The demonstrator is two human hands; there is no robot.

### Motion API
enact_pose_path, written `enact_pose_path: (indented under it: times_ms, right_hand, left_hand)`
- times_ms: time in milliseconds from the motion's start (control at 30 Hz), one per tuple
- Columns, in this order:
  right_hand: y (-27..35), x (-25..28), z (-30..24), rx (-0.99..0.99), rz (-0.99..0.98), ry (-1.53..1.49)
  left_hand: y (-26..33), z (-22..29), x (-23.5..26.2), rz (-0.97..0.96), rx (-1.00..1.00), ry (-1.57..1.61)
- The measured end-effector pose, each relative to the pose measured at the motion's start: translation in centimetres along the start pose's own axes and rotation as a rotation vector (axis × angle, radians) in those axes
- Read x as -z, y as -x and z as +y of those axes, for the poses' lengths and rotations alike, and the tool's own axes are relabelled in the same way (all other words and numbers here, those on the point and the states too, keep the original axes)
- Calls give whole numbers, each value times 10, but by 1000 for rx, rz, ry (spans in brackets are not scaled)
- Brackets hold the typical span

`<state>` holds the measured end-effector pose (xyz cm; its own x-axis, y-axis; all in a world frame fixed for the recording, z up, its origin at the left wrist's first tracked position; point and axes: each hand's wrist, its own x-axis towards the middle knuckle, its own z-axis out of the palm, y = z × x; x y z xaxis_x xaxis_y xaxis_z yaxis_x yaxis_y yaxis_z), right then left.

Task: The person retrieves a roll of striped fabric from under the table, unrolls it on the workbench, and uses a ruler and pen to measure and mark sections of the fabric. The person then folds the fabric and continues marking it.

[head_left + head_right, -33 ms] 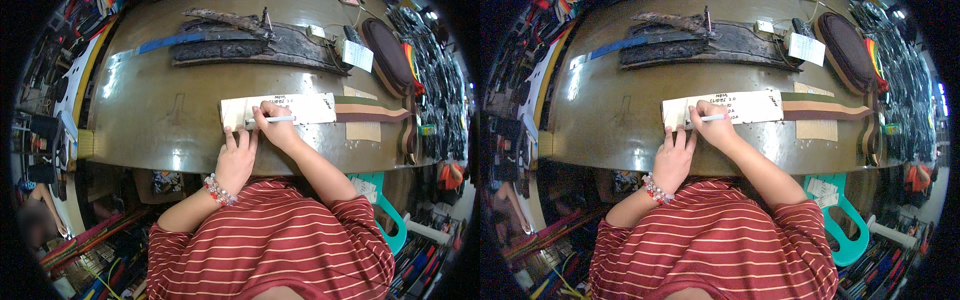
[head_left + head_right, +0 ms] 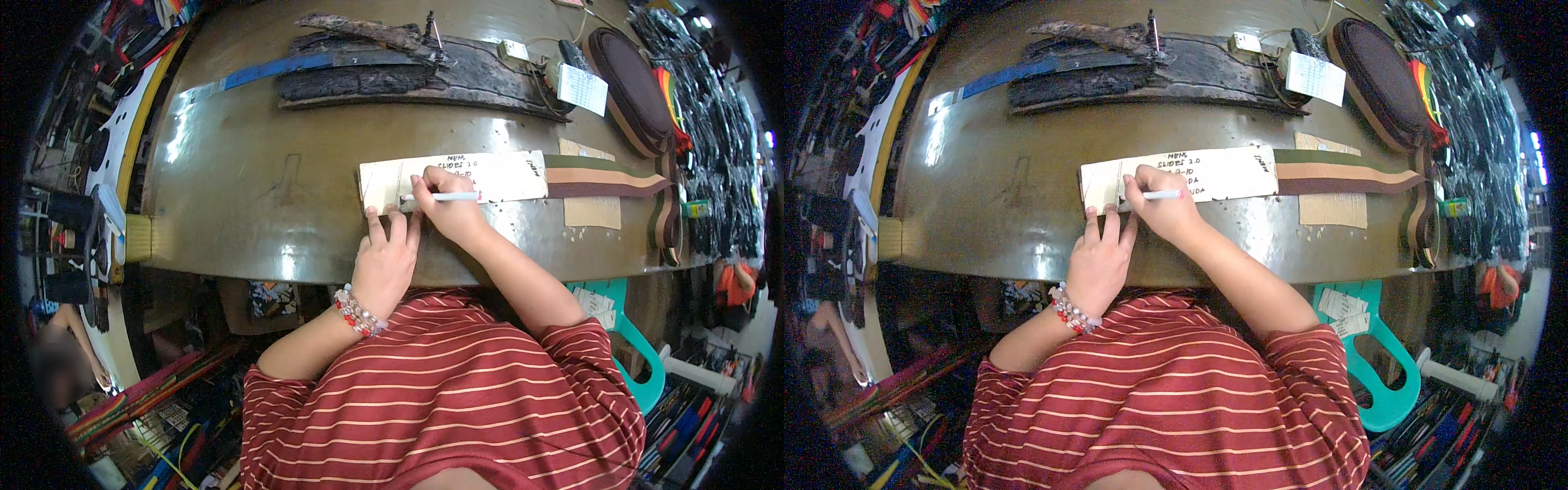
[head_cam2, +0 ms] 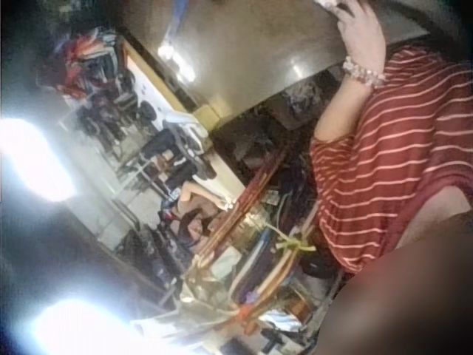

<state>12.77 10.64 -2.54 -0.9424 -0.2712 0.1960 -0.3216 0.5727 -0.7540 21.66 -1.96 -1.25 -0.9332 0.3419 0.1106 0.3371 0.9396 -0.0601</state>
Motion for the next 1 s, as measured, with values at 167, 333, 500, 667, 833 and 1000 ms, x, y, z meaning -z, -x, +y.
enact_pose_path:
  times_ms: [167, 333, 500, 667, 833, 1000]
  right_hand:
    - [-17, 25, 1, -157, -90, -322]
    - [-6, 38, 29, -325, -51, -499]
    - [13, 18, 29, 114, 189, 50]
    - [-8, 59, 32, -409, 89, -624]
    - [9, 94, 66, -285, 165, -543]
    - [32, 77, 82, -113, 276, -292]
  left_hand:
    - [-1, -2, -1, 9, -21, -7]
    - [-9, 0, 3, -35, -18, -19]
    - [-15, 6, 5, -63, -21, -97]
    - [-15, 9, 3, -85, -5, -130]
    - [-16, 10, 3, -95, -4, -146]
    - [-17, 10, 4, -90, -18, -126]
